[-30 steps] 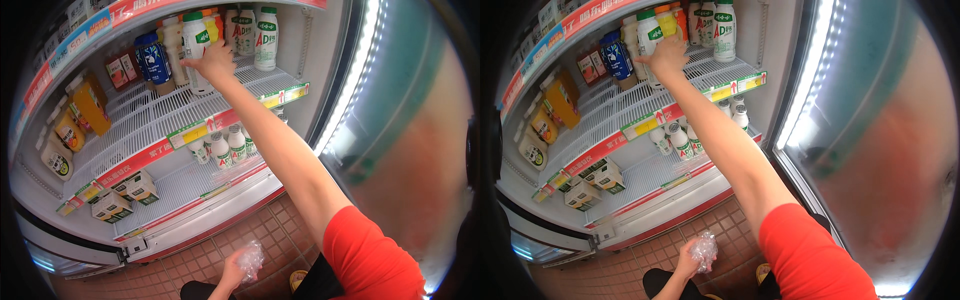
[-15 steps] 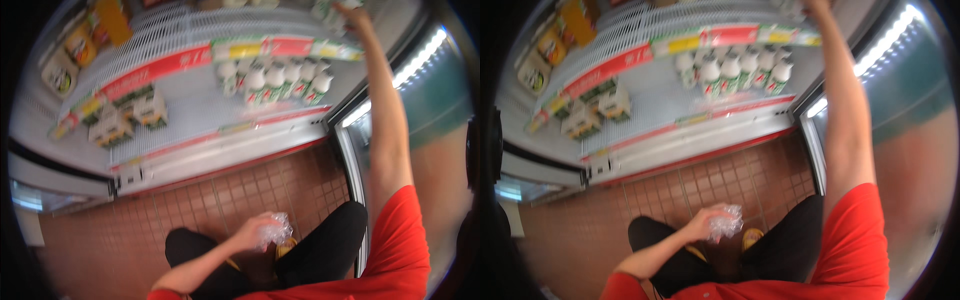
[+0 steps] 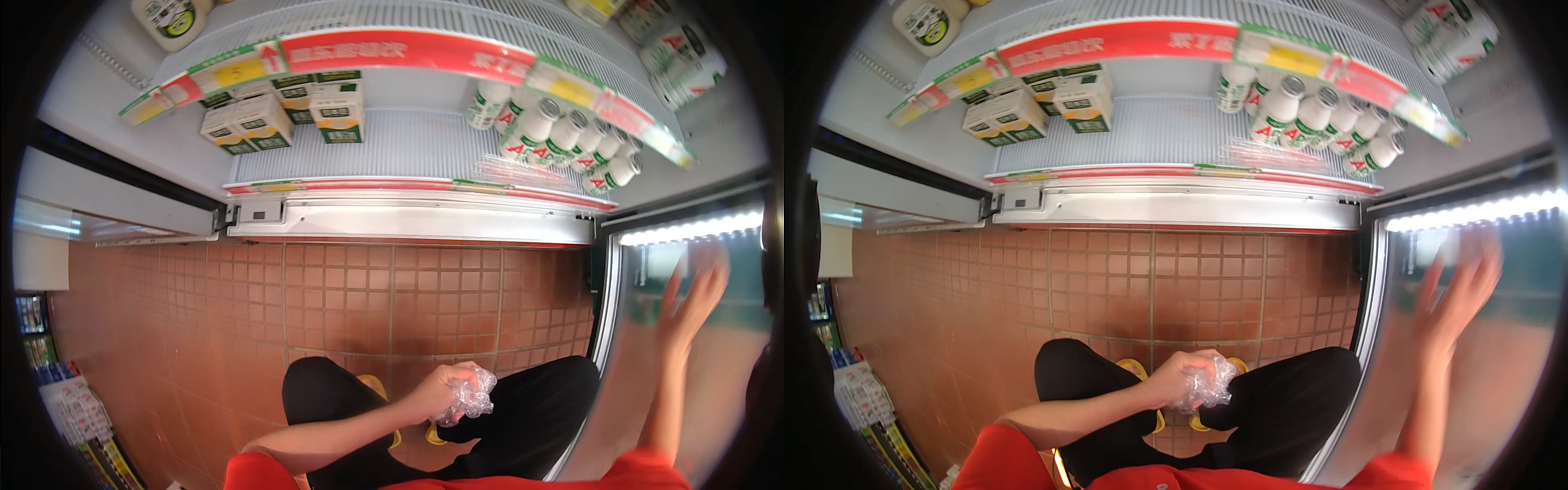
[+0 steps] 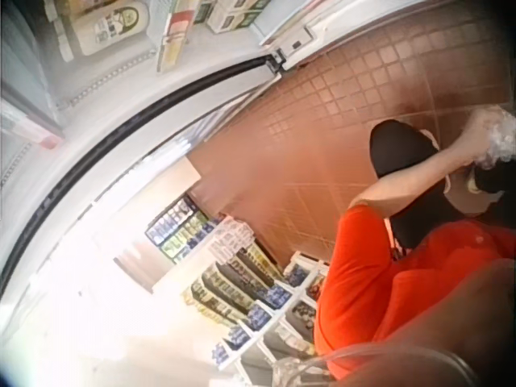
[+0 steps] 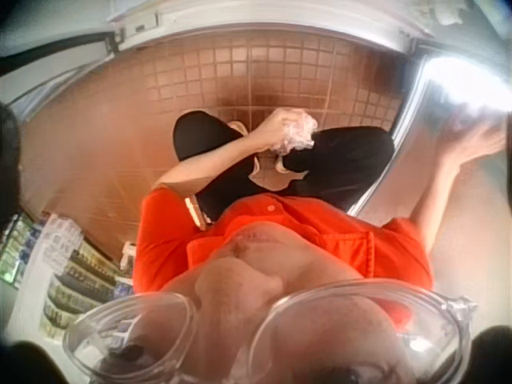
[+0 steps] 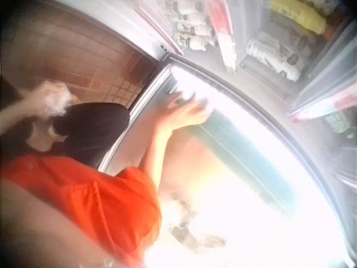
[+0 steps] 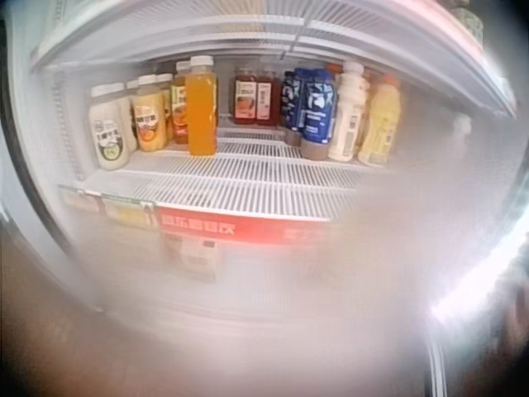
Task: The person crouches in front of an open refrigerator and places multiple white bottles into a clear plastic bag, then arranges them on the shelf. The person then walks to a nearby shelf, picks up several cartons, and places them into the refrigerator.
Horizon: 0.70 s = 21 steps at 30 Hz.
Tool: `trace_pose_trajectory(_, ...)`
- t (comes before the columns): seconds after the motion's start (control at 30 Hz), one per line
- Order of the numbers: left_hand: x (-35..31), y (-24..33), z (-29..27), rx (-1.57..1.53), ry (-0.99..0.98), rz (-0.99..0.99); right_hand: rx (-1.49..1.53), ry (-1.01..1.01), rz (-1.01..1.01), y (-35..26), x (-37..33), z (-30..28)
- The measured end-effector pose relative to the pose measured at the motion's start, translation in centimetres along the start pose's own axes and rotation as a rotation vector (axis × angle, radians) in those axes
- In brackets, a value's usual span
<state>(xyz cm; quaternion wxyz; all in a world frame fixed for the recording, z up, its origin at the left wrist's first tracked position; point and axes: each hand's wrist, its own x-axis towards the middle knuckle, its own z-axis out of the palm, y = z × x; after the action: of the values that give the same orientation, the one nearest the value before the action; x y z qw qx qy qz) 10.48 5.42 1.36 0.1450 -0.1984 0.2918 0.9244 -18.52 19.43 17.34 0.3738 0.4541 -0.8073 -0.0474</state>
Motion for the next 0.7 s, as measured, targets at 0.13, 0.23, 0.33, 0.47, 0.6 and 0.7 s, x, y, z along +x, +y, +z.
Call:
trace_pose_trajectory(0.13,-1.4,-0.8,3.3,0.059,-0.024,-0.073,-0.013,-1.047,0.087,-1.6,-19.3,-17.2)
trace_pose_trajectory(0.23,-2.5,-1.0,5.6,0.043,-0.041,-0.157,0.066,-1.351,0.360,0.9,-29.2,-28.1)
trace_pose_trajectory(0.33,-2.7,-1.9,7.1,-0.172,-0.099,-0.146,0.225,-1.356,0.227,1.9,-28.8,-31.1)
trace_pose_trajectory(0.47,-7.7,-1.2,8.5,-0.327,0.265,-0.077,0.244,-1.219,-0.147,4.2,-28.7,-32.0)
trace_pose_trajectory(0.6,-21.9,9.8,13.4,0.202,0.494,-0.025,0.183,-1.648,-0.076,3.4,-27.9,-32.1)
trace_pose_trajectory(0.7,-36.8,17.1,19.8,-0.133,0.589,0.236,0.261,-1.684,0.012,2.0,-19.6,-35.3)
